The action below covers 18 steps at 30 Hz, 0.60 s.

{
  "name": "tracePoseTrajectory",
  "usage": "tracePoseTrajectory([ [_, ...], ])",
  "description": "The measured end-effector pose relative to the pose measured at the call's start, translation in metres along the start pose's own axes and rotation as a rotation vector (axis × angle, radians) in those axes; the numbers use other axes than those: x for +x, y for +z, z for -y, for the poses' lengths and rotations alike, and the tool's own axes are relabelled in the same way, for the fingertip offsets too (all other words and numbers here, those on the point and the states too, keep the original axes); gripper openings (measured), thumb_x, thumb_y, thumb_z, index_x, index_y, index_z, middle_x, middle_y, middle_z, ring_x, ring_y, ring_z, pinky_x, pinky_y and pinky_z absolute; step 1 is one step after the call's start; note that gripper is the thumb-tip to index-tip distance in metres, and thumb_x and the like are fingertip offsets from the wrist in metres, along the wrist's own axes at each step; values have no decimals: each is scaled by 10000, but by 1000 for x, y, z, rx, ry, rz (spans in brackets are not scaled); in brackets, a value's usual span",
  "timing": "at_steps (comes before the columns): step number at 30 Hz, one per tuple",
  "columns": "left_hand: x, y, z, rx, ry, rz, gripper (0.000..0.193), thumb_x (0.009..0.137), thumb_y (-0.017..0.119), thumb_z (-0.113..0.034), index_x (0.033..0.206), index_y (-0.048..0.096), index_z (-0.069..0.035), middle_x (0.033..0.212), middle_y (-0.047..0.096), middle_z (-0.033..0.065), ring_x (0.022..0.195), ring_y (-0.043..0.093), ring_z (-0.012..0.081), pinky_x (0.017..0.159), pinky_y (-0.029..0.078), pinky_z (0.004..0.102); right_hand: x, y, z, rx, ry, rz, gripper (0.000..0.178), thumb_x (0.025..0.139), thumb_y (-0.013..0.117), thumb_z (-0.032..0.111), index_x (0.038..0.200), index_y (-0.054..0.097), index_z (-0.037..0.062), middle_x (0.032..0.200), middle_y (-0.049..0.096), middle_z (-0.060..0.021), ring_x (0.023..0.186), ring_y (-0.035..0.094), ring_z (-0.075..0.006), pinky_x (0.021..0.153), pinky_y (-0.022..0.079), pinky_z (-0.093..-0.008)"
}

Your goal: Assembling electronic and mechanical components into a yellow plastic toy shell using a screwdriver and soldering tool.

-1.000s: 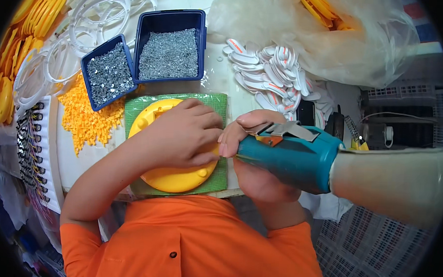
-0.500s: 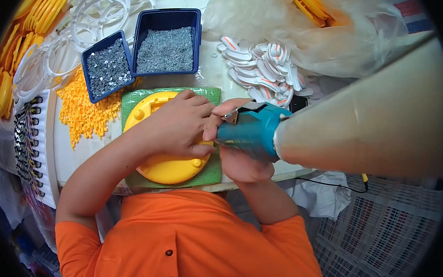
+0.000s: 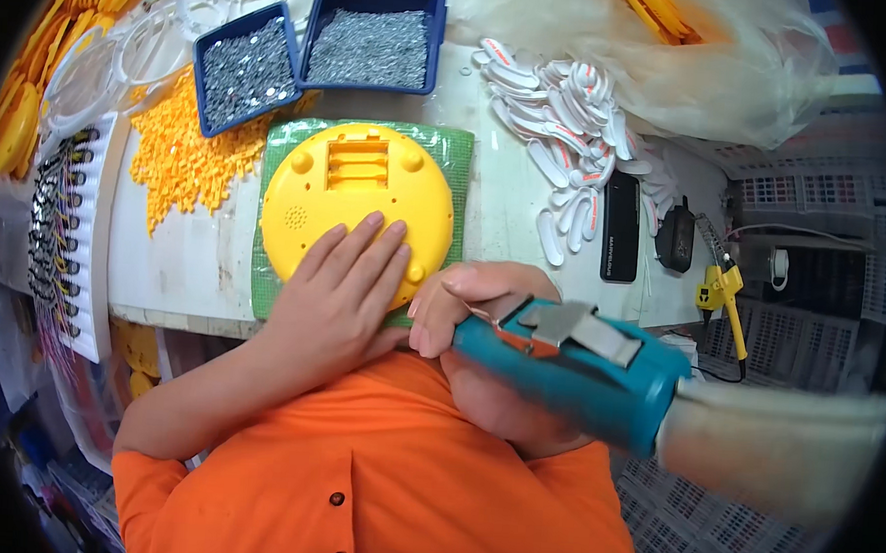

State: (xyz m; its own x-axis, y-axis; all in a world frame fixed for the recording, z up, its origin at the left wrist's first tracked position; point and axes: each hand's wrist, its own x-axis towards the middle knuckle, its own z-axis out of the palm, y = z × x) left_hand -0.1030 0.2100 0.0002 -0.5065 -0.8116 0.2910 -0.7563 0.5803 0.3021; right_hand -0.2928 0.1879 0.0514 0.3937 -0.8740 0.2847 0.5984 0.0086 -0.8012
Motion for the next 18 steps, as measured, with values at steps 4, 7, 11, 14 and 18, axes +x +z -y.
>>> tracePoseTrajectory([
  [4, -9, 25, 3, 256, 62, -105, 526, 891, 641, -324, 1294, 630, 13, 1431, 571, 184, 1355, 529, 343, 1131, 380, 479, -4, 0, -11, -225, -63, 87, 274, 1035, 502, 103, 1304, 483, 55, 867, 639, -146, 819, 601, -243, 865, 495, -397],
  [7, -10, 26, 1, 213, 34, -118, 482, 913, 612, -280, 1298, 633, 9, 1432, 575, 181, 1358, 530, 338, 1139, 374, 483, -6, 4, -15, -329, -91, 65, 304, 1025, 518, 70, 1322, 455, 52, 856, 633, -133, 809, 602, -229, 868, 499, -382],
  [11, -12, 34, -1, 131, 7, -191, 426, 891, 553, -194, 1249, 649, 16, 1378, 610, 193, 1338, 547, 347, 1126, 392, 495, -4, 0, -19, -372, -152, 93, 316, 1012, 533, 42, 1318, 457, 43, 860, 634, -128, 804, 607, -224, 866, 501, -390],
  [14, -10, 34, -1, 122, 10, -215, 410, 894, 552, -191, 1233, 660, 15, 1363, 623, 189, 1326, 560, 345, 1122, 396, 495, -5, -1, -20, -270, -137, 51, 339, 991, 536, -23, 1313, 458, 51, 868, 636, -118, 797, 610, -215, 853, 510, -385],
  [18, -9, 33, 2, 149, 30, -213, 399, 894, 554, -191, 1216, 671, 14, 1348, 635, 187, 1312, 573, 345, 1115, 400, 491, -4, -7, -23, -411, -87, 104, 318, 987, 513, -67, 1280, 483, 52, 887, 640, -106, 813, 619, -213, 848, 522, -367],
])
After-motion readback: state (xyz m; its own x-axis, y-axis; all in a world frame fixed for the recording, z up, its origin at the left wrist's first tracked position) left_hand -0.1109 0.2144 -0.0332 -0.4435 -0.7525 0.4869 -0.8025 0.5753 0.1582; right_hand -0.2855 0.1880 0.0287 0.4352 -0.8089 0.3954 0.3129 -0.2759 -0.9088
